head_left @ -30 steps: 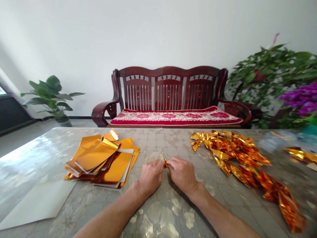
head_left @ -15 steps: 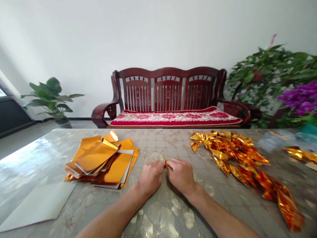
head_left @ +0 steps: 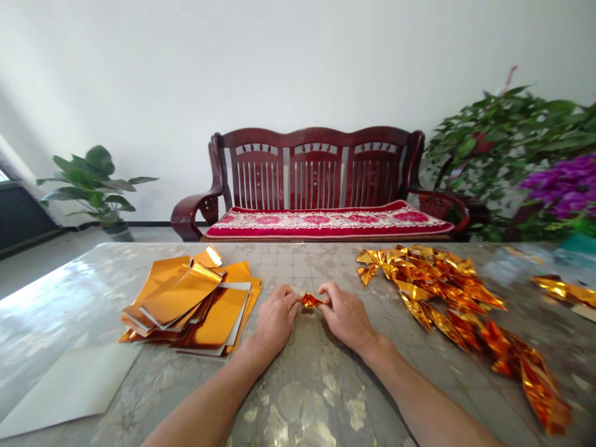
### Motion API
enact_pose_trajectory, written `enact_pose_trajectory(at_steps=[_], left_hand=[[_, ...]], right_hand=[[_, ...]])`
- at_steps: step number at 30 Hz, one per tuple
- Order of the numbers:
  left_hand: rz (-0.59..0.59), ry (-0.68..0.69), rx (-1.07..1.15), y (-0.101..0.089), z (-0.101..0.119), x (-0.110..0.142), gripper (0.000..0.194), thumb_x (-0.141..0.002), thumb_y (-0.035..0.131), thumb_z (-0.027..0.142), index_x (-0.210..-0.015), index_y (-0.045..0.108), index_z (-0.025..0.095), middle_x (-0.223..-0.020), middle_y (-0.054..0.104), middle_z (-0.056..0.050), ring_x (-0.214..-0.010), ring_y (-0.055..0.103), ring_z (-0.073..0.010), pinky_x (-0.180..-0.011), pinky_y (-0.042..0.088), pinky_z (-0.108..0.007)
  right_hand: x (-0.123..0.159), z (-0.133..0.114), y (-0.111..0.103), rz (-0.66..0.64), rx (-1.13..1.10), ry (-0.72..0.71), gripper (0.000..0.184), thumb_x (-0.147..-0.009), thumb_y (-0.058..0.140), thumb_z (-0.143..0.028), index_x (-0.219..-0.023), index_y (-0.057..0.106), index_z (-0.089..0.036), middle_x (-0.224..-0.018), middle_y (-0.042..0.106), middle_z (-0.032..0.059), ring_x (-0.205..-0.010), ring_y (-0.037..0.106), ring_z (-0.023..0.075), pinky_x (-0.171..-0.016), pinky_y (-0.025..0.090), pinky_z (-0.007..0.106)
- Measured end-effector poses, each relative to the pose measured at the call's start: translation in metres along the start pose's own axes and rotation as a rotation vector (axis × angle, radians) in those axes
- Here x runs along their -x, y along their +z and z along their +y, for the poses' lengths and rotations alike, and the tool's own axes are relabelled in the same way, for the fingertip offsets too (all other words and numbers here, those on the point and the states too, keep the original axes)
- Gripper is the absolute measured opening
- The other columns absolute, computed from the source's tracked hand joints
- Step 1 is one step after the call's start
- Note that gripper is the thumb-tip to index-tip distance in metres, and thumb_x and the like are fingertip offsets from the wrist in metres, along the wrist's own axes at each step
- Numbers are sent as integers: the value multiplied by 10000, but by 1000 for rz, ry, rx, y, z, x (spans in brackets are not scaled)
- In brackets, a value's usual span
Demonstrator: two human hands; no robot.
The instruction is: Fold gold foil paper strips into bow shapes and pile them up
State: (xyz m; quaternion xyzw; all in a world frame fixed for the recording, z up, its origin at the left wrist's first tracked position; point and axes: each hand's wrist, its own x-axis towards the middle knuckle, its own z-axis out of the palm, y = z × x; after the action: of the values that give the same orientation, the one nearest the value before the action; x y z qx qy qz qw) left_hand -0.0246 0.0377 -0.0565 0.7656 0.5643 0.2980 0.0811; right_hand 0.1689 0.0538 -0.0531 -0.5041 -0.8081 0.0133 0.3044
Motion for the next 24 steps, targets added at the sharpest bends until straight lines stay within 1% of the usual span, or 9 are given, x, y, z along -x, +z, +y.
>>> enact_pose_trajectory(at_steps=[3, 5, 7, 10, 12, 14, 18, 21, 24], left_hand=[[0, 22, 63, 1, -2, 0, 224, -956, 506, 237, -966, 730, 235, -922, 623, -35, -891, 603, -160, -770, 453, -246], [11, 49, 97, 1, -4, 0, 220, -960, 504, 242, -1027, 714, 250, -906, 623, -29, -890, 603, -161, -774, 453, -247], [31, 89, 111, 0, -5, 0, 213, -966, 501, 254, -1065, 689, 254, -908, 621, -24, -896, 601, -160, -782, 451, -246], [26, 177, 126, -4, -5, 1, 207, -983, 471, 261, -1054, 664, 239, -913, 609, -19, -899, 596, -150, -794, 447, -237], [-7, 231, 123, -7, -4, 2, 229, -995, 437, 250, -1054, 658, 239, -911, 596, -17, -882, 594, -141, -788, 445, -229], [-51, 257, 93, -10, -3, 2, 259, -994, 408, 219, -1061, 657, 248, -909, 586, -15, -867, 592, -138, -774, 442, -225], [-98, 220, 36, -13, -1, 2, 301, -978, 378, 169, -1055, 656, 256, -914, 576, -11, -860, 594, -138, -767, 441, -228], [-100, 180, 42, -11, -1, 1, 291, -977, 375, 175, -1003, 656, 245, -932, 575, -12, -871, 600, -141, -775, 446, -236], [-85, 163, 65, -8, -2, 1, 265, -981, 380, 193, -982, 643, 231, -953, 577, -18, -889, 602, -146, -788, 452, -242]], right_hand=[[1, 3, 0, -15, -28, -143, 116, -880, 563, -134, -959, 605, -208, -794, 692, 4, -752, 630, 172, -716, 398, 275], [1, 5, 0, -29, -57, -239, 107, -920, 535, -143, -946, 615, -209, -842, 701, 20, -807, 635, 173, -756, 402, 278], [1, 7, -1, -37, -77, -291, 131, -947, 512, -150, -974, 627, -207, -886, 706, 33, -852, 637, 177, -783, 404, 281], [1, 8, -2, -47, -100, -282, 154, -962, 499, -158, -1005, 639, -204, -906, 706, 40, -870, 635, 178, -794, 408, 278], [2, 9, -2, -55, -117, -269, 162, -964, 497, -158, -993, 649, -204, -903, 705, 38, -867, 633, 174, -792, 409, 274], [2, 9, -2, -55, -133, -263, 175, -960, 497, -149, -984, 661, -206, -896, 703, 34, -859, 629, 170, -785, 408, 269], [2, 9, -3, -49, -146, -259, 221, -934, 507, -110, -973, 694, -221, -839, 681, 18, -818, 614, 158, -756, 402, 256], [1, 8, -3, -43, -126, -264, 244, -915, 512, -91, -926, 710, -233, -778, 649, 4, -778, 597, 150, -726, 390, 249], [1, 8, -3, -29, -114, -263, 240, -906, 523, -91, -911, 714, -236, -761, 639, 1, -766, 592, 148, -716, 386, 248]])
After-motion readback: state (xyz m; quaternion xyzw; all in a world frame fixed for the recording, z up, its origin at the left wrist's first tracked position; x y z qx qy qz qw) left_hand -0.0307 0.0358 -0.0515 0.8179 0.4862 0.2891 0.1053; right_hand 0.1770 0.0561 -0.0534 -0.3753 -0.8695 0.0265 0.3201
